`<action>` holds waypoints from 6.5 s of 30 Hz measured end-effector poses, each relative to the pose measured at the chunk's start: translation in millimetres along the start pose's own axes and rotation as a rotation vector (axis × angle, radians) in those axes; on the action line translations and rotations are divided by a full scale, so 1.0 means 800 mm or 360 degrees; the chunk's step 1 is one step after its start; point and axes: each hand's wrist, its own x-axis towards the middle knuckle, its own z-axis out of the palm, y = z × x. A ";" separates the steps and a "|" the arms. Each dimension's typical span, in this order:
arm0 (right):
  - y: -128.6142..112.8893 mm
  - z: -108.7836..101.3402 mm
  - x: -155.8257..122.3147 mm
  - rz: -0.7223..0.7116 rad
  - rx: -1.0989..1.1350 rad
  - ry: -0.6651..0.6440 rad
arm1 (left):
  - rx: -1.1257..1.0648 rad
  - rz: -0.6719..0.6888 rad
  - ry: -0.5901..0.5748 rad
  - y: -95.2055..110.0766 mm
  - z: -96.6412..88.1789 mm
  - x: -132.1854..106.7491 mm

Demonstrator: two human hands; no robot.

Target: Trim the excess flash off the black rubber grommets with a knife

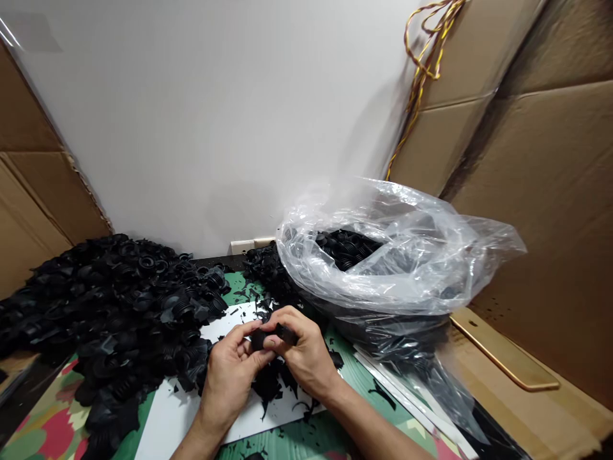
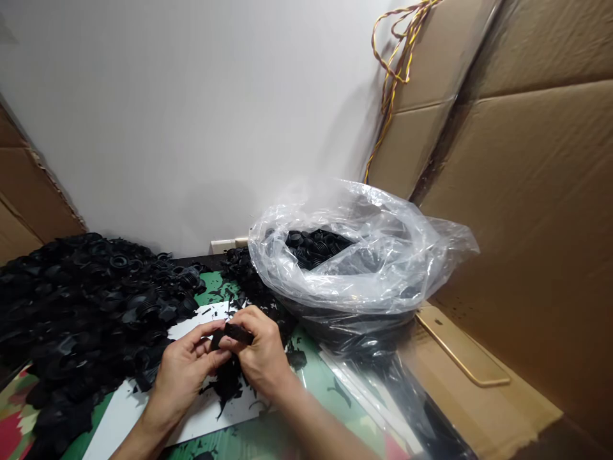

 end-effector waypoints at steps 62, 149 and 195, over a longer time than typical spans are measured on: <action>0.022 -0.020 0.014 0.0325 -0.0153 0.0119 | -0.0449 -0.0327 -0.0001 0.008 0.006 -0.010; -0.034 -0.001 0.004 0.0102 -0.0441 -0.0306 | -0.0784 -0.0447 0.0092 0.001 0.005 -0.006; -0.006 -0.024 0.011 0.0299 -0.0413 -0.0086 | -0.0849 -0.0471 0.0070 0.013 0.006 -0.006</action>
